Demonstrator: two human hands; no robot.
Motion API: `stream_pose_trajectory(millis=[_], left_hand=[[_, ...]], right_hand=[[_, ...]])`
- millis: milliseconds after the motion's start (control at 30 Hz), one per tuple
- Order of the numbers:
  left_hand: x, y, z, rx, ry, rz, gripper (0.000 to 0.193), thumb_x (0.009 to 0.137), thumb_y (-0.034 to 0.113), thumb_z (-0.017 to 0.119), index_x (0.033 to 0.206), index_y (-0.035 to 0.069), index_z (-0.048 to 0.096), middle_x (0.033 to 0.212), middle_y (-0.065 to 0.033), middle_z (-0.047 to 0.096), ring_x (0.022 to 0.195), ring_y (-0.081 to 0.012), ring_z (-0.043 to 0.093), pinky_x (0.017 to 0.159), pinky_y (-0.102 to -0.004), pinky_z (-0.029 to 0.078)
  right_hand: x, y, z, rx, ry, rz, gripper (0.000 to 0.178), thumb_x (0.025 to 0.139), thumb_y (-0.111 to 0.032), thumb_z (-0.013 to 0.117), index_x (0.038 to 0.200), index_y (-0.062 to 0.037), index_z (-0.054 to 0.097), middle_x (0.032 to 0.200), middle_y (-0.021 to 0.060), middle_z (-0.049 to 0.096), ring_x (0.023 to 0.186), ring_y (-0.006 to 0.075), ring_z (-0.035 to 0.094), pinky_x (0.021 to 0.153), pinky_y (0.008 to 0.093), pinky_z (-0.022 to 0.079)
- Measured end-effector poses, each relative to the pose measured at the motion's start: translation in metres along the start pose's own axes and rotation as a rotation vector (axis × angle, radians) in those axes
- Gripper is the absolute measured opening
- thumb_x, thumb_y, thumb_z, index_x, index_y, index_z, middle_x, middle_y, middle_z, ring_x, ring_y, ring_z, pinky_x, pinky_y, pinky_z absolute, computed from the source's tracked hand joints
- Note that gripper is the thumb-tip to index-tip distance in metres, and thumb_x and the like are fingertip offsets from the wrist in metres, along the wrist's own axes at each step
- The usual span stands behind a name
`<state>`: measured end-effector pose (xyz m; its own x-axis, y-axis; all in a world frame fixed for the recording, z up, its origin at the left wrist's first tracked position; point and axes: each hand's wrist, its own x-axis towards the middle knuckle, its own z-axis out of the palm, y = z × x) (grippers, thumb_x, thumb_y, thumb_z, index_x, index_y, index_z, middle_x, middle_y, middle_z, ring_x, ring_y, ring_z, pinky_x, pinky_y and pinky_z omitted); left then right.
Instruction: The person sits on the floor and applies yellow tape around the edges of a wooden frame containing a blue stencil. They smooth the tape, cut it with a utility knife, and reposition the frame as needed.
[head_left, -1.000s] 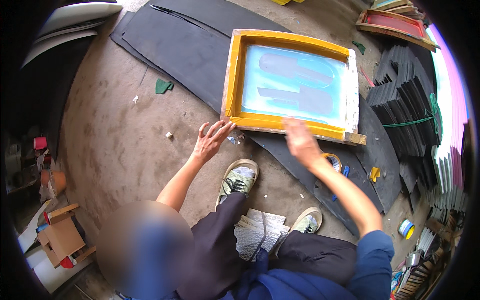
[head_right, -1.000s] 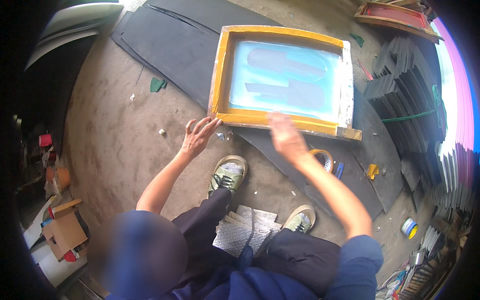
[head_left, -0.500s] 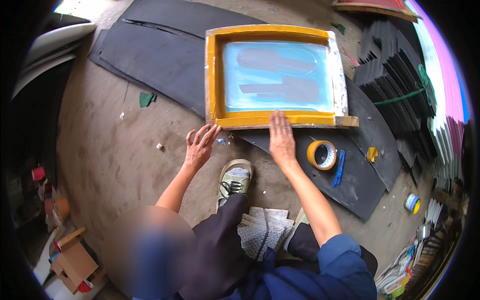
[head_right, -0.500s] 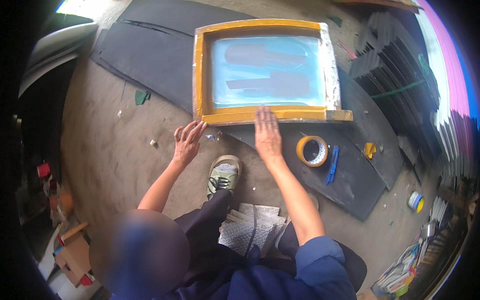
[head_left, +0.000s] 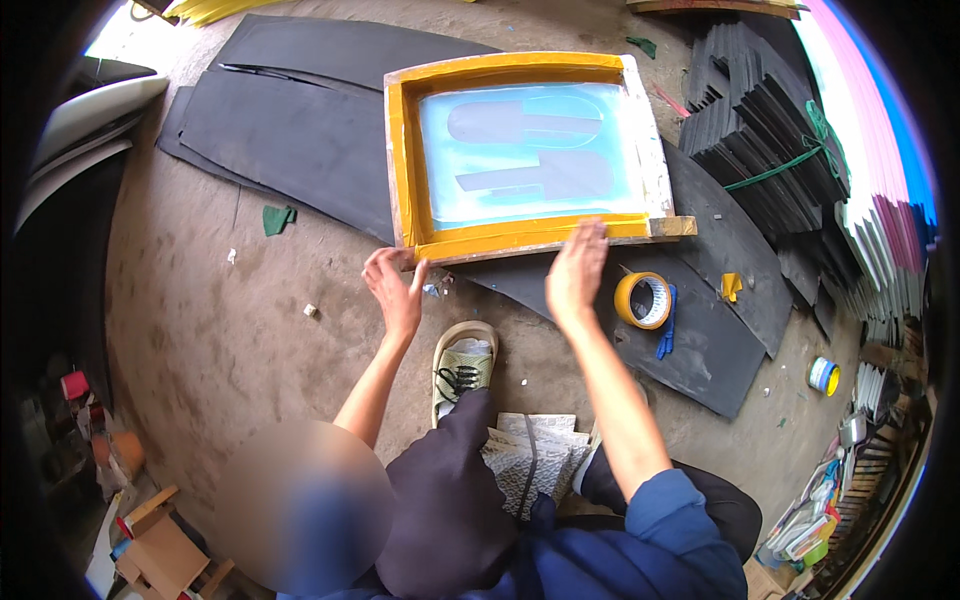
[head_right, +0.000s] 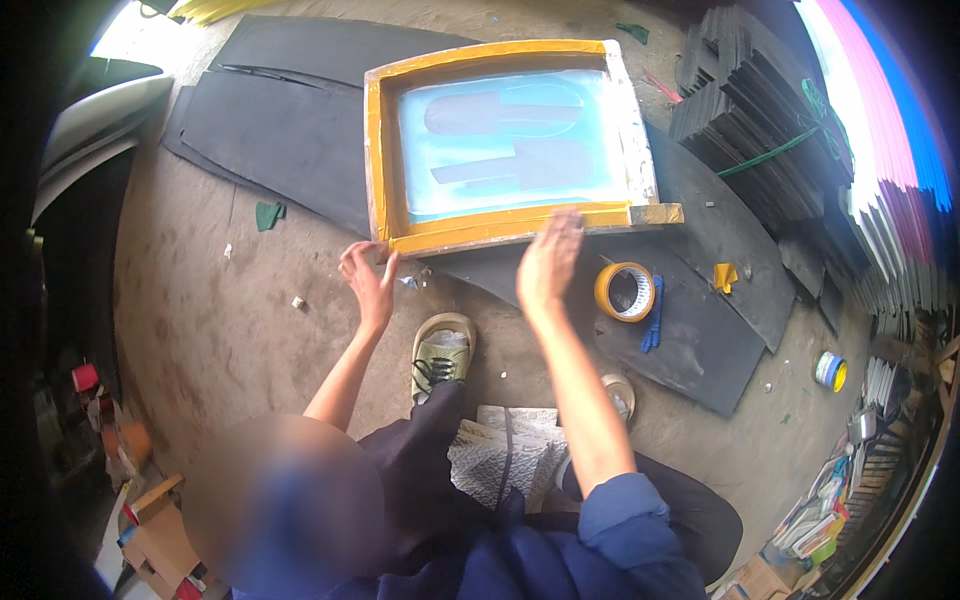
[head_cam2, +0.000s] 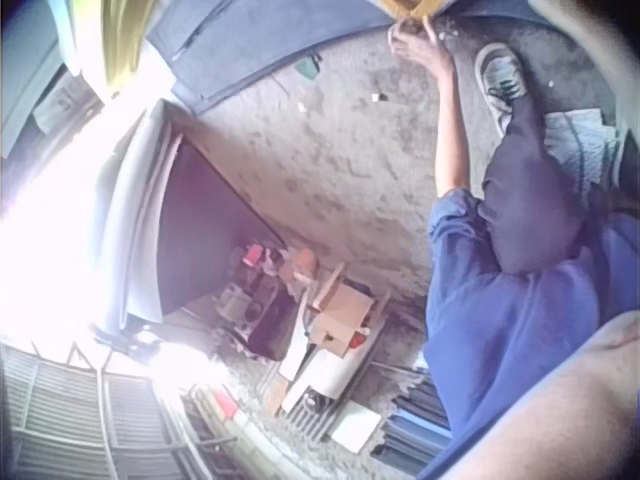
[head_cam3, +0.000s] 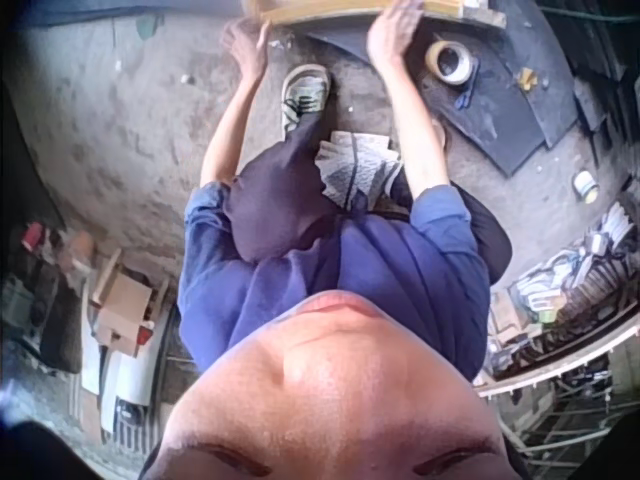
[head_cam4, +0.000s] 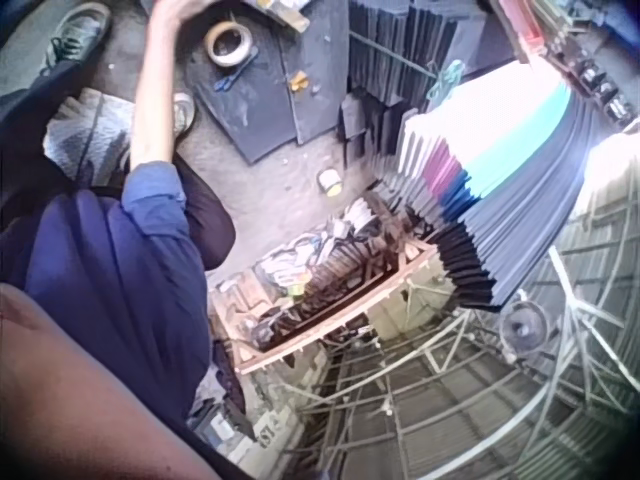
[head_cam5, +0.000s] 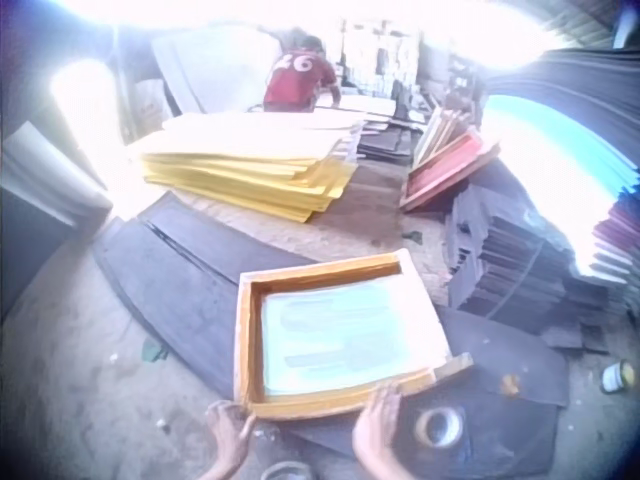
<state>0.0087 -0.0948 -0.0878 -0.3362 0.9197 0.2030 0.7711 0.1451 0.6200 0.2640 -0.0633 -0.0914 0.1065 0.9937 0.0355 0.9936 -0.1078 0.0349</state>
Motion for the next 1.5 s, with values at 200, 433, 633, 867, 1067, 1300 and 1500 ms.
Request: stream_pose_trajectory(millis=[200,433,633,867,1067,1300,1500], left_hand=[[0.017,-0.01,0.012,-0.467,-0.049,-0.398,0.051,0.072,0.024,0.078,0.11,-0.001,0.055,0.106,-0.0097,0.053,0.096,-0.021,0.056,0.084,-0.0352,0.047],[0.016,-0.024,0.014,-0.565,-0.055,-0.449,0.044,0.072,0.02,0.077,0.107,0.001,0.059,0.103,-0.008,0.058,0.09,-0.0183,0.06,0.078,-0.0312,0.049],[0.016,-0.009,0.005,-0.412,-0.065,-0.337,0.046,0.077,0.023,0.073,0.112,0.0,0.055,0.11,-0.0113,0.052,0.101,-0.0238,0.055,0.09,-0.0354,0.043],[0.038,0.023,-0.003,0.099,-0.284,0.636,0.032,0.08,0.013,0.065,0.11,0.003,0.059,0.109,-0.0098,0.059,0.103,-0.0268,0.054,0.092,-0.0388,0.039],[0.064,0.076,0.068,-0.236,-0.712,0.398,0.021,0.081,0.024,0.065,0.096,0.01,0.07,0.088,-0.0108,0.068,0.079,-0.024,0.064,0.071,-0.0326,0.05],[0.055,0.175,0.142,-0.404,-0.99,0.139,0.02,0.079,0.023,0.068,0.093,0.009,0.071,0.083,-0.011,0.069,0.07,-0.02,0.067,0.066,-0.0305,0.051],[0.044,0.224,0.184,-0.483,-0.938,0.307,0.018,0.077,0.018,0.069,0.091,0.007,0.071,0.085,-0.0125,0.068,0.074,-0.026,0.066,0.069,-0.0334,0.051]], right_hand=[[-0.037,-0.135,-0.009,0.281,-0.056,-0.501,0.06,0.085,-0.001,0.034,0.141,0.0062,0.015,0.149,0.0212,0.014,0.139,0.0328,0.011,0.114,0.0414,0.011],[-0.017,-0.066,0.005,0.252,0.061,-0.54,0.062,0.079,0.003,0.041,0.14,0.001,0.025,0.146,0.0137,0.026,0.136,0.0246,0.025,0.113,0.0372,0.022],[0.008,0.068,-0.018,0.164,0.032,-0.159,0.084,0.071,0.01,0.044,0.145,-0.0012,0.007,0.151,0.0172,0.008,0.14,0.028,0.011,0.113,0.0431,0.011],[0.03,0.104,-0.041,0.229,-0.095,0.027,0.044,0.081,-0.002,0.048,0.125,-0.003,0.05,0.132,0.0157,0.047,0.128,0.0253,0.038,0.106,0.0452,0.027],[0.099,0.172,-0.016,0.532,0.425,-0.034,0.028,0.084,-0.007,0.052,0.112,-0.0063,0.055,0.112,0.0107,0.057,0.106,0.0262,0.053,0.092,0.0396,0.039],[0.1,0.156,0.003,0.309,0.427,0.124,0.034,0.086,-0.011,0.048,0.12,-0.0117,0.049,0.12,0.0036,0.054,0.111,0.0206,0.051,0.095,0.0383,0.034],[0.101,0.157,0.004,0.344,0.507,0.077,0.039,0.081,-0.005,0.047,0.119,-0.0077,0.05,0.111,0.0072,0.057,0.102,0.0223,0.055,0.093,0.0393,0.035]])
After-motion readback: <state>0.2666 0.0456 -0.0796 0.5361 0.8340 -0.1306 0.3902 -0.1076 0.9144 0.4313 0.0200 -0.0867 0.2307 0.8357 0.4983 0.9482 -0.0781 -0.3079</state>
